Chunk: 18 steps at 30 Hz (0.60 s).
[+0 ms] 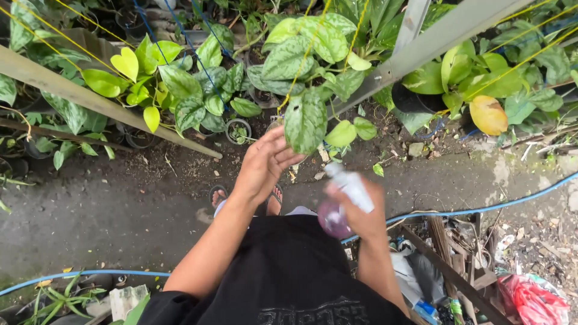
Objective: Inspecting plant leaves and using a spray bottle to mist them in a nursery setting.
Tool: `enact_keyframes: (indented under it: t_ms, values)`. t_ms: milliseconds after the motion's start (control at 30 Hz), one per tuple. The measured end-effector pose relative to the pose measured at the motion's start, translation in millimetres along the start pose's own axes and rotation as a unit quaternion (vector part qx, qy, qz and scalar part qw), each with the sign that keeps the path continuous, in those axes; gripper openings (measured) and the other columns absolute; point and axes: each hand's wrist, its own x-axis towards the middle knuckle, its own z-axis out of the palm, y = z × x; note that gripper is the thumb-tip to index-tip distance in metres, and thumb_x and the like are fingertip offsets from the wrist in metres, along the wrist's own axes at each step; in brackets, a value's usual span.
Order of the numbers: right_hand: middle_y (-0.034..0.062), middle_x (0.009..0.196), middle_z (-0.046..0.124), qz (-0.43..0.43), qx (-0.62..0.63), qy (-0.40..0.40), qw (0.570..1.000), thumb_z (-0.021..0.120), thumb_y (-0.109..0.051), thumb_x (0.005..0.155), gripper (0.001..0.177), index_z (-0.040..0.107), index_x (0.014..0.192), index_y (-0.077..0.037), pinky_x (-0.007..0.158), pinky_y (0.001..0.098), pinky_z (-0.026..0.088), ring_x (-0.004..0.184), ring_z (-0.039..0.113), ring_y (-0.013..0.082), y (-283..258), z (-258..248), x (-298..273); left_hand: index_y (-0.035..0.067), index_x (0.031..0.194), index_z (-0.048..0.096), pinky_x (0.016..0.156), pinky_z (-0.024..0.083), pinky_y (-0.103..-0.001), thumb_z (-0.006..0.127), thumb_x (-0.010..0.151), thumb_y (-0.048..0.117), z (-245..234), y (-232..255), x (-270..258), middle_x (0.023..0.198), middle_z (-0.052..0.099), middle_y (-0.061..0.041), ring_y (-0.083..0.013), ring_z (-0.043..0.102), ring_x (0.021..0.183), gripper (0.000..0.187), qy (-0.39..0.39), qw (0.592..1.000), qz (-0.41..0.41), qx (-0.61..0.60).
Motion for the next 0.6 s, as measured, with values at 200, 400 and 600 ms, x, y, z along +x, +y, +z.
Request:
enact_keyframes:
  t_ms: [200,400,600]
  values:
    - [0.0194,0.101,0.075,-0.037,0.0,0.132,0.991,0.073,-0.001,0.092,0.025,0.066,0.116,0.003,0.091,0.0429,0.056,0.105,0.071,0.026,-5,-2,-5,0.0,0.147,0.041,0.114,0.039,-0.047,0.05,0.1,0.026,44,-33,-24,0.14,0.054,-0.024,-0.0353,0.054,0.13,0.055,0.111,0.98,-0.08,-0.144]
    - [0.0236,0.11,0.071,0.018,-0.032,0.068,0.997,0.069,-0.007,0.093,0.033,0.064,0.124,0.004,0.103,0.0564,0.049,0.113,0.067,0.0379,-24,-18,-14,-0.007,0.151,0.033,0.122,0.027,-0.054,0.055,0.103,0.028,91,-25,-14,0.151,0.04,-0.035,-0.0443,0.037,0.144,0.063,-0.022,0.992,-0.109,-0.055]
    - [0.0217,0.111,0.076,0.068,-0.044,-0.045,0.996,0.077,-0.01,0.086,0.037,0.068,0.12,0.002,0.102,0.0563,0.045,0.116,0.067,0.037,-45,-22,-11,-0.004,0.136,0.05,0.122,0.031,-0.052,0.063,0.102,0.029,104,-31,38,0.146,0.046,-0.03,-0.0449,0.041,0.142,0.05,0.008,0.978,-0.126,-0.167]
